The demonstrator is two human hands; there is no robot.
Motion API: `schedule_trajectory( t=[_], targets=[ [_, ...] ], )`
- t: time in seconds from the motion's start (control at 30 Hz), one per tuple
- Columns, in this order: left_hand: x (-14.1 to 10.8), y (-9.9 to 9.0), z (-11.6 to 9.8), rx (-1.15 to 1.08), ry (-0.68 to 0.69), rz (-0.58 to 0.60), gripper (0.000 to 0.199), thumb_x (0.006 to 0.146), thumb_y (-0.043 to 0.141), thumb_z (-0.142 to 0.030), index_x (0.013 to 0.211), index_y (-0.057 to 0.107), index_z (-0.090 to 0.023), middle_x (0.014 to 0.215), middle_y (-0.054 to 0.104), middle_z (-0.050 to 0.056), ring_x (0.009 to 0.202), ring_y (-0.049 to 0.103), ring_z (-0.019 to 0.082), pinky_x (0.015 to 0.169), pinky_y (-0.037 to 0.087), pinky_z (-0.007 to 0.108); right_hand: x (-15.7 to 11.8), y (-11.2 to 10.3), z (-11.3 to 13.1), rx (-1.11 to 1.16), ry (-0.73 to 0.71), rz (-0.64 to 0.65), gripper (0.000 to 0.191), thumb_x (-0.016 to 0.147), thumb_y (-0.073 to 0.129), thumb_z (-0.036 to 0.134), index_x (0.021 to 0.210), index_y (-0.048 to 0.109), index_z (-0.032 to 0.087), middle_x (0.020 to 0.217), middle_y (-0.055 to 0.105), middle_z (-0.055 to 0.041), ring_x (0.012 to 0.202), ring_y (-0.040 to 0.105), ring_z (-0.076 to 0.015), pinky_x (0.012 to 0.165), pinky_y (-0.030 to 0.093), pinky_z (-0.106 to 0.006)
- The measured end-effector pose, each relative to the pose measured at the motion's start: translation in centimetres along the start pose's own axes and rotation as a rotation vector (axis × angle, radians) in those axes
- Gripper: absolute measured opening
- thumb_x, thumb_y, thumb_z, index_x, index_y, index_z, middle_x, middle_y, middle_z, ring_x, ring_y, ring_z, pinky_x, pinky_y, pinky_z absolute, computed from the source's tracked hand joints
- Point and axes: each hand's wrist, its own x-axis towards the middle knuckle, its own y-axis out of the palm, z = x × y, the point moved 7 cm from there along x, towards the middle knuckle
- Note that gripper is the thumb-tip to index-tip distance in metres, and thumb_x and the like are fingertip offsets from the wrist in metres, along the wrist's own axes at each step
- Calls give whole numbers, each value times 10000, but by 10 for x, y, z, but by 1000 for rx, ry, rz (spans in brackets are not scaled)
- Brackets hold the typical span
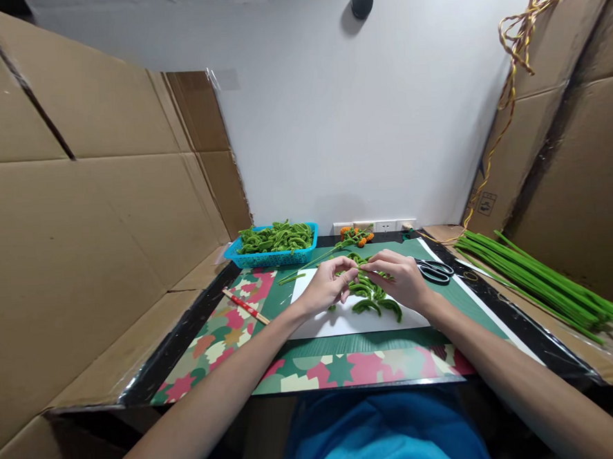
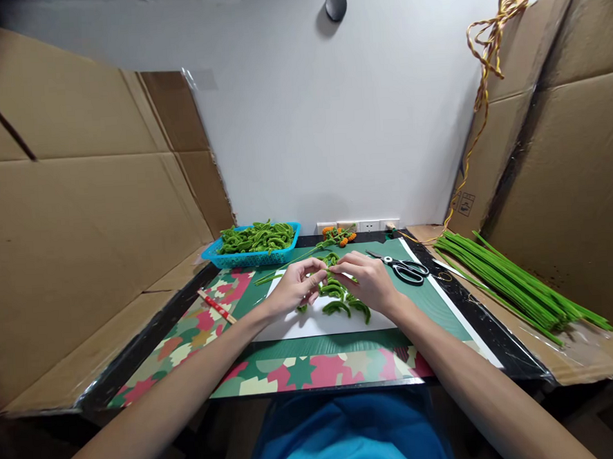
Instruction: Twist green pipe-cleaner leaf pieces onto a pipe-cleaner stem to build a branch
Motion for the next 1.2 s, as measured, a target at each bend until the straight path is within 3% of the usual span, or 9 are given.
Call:
schedule_trajectory(
  t=[0.23, 0.37, 0.5, 0.63, 0.7, 0.77, 0.87, 1.03, 1.2],
  targets=[
    [0, -1, -1, -3, 6, -15, 552, 827, 773, -639, 1005, 600, -147, 811, 633, -15, 422, 535, 57, 378, 330, 186, 0, -2, -1, 40, 33, -7, 206, 1041, 609, 322, 987, 793, 248, 935, 776, -71, 822, 717, -190, 713, 551, -301],
    [0, 0, -3, 26, 32, -25, 534, 836, 762, -640, 984, 586, -158, 791, 623, -18, 423, 517, 58, 384, 328, 188, 2, 1, -4, 150, 129, 2, 244, 1035, 610, 361, 932, 792, 236, 899, 773, -68, 686, 657, -164, 626, 513, -294],
    [-3, -2, -8, 136, 106, -85, 460, 907, 697, -606, 999, 593, -167, 837, 643, 0, 433, 493, 58, 407, 343, 205, -2, 11, -17, 420, 440, -38, 320, 926, 734, 505, 818, 776, 207, 746, 731, -57, 571, 572, -154, 528, 451, -287],
    [-11, -6, -16, 401, 240, -171, 302, 1000, 605, -475, 1029, 637, -175, 935, 696, 38, 557, 557, 89, 504, 395, 218, -15, 41, -27, 927, 816, -8, 419, 778, 840, 572, 723, 721, 173, 579, 603, 3, 452, 462, -110, 437, 373, -255],
    [-14, -5, -19, 536, 306, -191, 235, 1012, 593, -405, 1034, 654, -180, 975, 714, 47, 624, 590, 104, 580, 433, 228, -18, 51, -27, 1103, 924, 40, 430, 716, 882, 553, 694, 697, 166, 577, 567, 21, 436, 445, -95, 414, 353, -242],
    [-14, -4, -20, 582, 321, -201, 209, 1013, 587, -379, 1041, 658, -184, 985, 720, 47, 643, 603, 109, 606, 445, 233, -19, 53, -28, 1140, 958, 72, 433, 694, 897, 540, 686, 689, 161, 585, 559, 24, 433, 441, -89, 401, 341, -234],
    [-12, -5, -19, 460, 258, -216, 257, 995, 610, -428, 1020, 655, -177, 941, 708, 45, 622, 600, 110, 537, 421, 217, -13, 40, -29, 940, 843, 52, 406, 775, 844, 552, 757, 718, 166, 601, 600, 6, 453, 470, -105, 413, 374, -242],
    [-5, -6, -16, 149, 125, -151, 392, 903, 711, -538, 982, 626, -164, 835, 657, 10, 436, 479, 61, 390, 368, 210, 1, 9, -8, 289, 313, 16, 244, 975, 678, 412, 1117, 762, 233, 954, 758, -71, 670, 647, -154, 572, 510, -268],
    [-3, -2, -13, 27, 65, -68, 435, 848, 766, -550, 940, 616, -152, 756, 632, -9, 394, 464, 54, 369, 356, 210, -1, -5, 3, -12, 73, -11, 215, 1064, 563, 309, 1093, 772, 262, 1029, 776, -71, 758, 707, -155, 644, 519, -259]
  ],
)
